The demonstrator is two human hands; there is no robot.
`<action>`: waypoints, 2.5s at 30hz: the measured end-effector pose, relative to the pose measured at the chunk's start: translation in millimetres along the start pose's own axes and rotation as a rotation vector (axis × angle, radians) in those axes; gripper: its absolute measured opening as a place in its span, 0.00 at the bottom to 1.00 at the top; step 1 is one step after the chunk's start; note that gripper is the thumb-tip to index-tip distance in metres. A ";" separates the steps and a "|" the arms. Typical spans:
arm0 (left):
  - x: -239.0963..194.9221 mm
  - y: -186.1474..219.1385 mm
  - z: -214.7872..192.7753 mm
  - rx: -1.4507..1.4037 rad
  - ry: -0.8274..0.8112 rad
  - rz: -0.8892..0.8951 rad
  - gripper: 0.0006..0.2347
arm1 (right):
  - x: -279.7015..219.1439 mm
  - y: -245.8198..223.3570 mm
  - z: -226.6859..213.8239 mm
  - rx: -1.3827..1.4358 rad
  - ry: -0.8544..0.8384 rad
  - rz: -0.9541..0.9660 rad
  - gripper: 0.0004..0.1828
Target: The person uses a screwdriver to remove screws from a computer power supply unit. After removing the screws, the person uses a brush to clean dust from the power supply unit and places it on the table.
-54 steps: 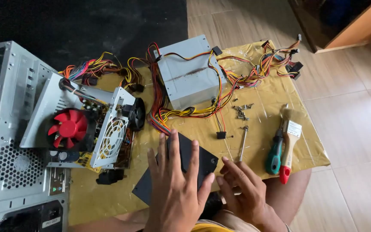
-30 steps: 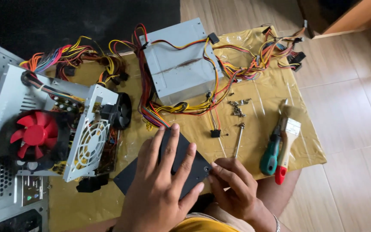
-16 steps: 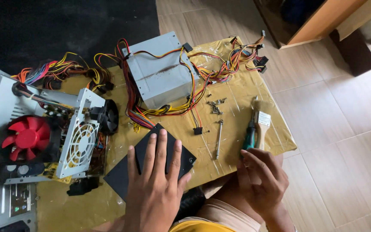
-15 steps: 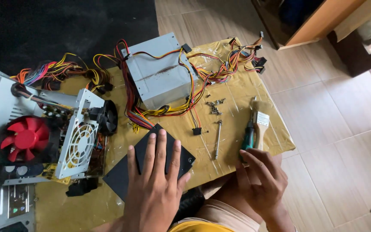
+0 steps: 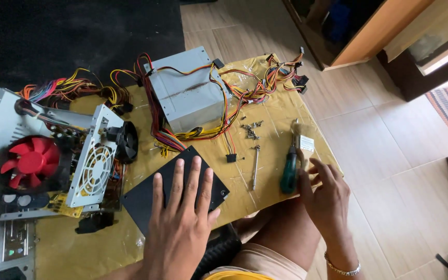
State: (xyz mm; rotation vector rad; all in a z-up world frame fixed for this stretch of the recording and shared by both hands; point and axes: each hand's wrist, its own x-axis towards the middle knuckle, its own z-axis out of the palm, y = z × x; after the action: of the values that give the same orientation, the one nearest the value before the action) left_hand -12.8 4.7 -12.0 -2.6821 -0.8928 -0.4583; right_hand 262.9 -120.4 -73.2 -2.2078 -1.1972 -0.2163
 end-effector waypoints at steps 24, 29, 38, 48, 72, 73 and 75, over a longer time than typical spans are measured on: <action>-27.5 -5.5 -0.3 0.005 0.015 -0.256 0.50 | 49.9 34.4 34.8 -0.288 0.116 -0.072 0.07; -27.1 -7.6 -2.9 -0.001 0.008 -0.238 0.51 | 47.3 25.6 31.5 -0.180 0.108 -0.170 0.06; -26.8 -9.1 -4.6 -0.014 -0.019 -0.221 0.51 | 6.4 -15.9 11.6 -0.170 0.111 -0.181 0.13; -8.9 6.5 -5.6 -0.064 0.016 -0.115 0.42 | -12.1 -35.0 -0.7 -0.098 -0.010 -0.065 0.18; -0.5 83.4 61.6 -0.604 0.133 0.071 0.16 | 4.5 -22.3 -22.0 0.483 0.459 -0.283 0.32; 1.9 80.5 59.9 -0.603 0.131 0.073 0.16 | 7.6 -19.9 -24.1 0.484 0.459 -0.280 0.32; 6.7 73.6 56.9 -0.362 0.229 0.191 0.12 | 14.3 -16.0 -27.1 0.549 0.300 -0.320 0.40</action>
State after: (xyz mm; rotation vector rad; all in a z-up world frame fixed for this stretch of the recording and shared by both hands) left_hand 49.5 -28.3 -73.0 -2.9141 -0.5231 -0.9364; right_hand 262.1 -119.7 -38.7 -1.4537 -1.2526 -0.2951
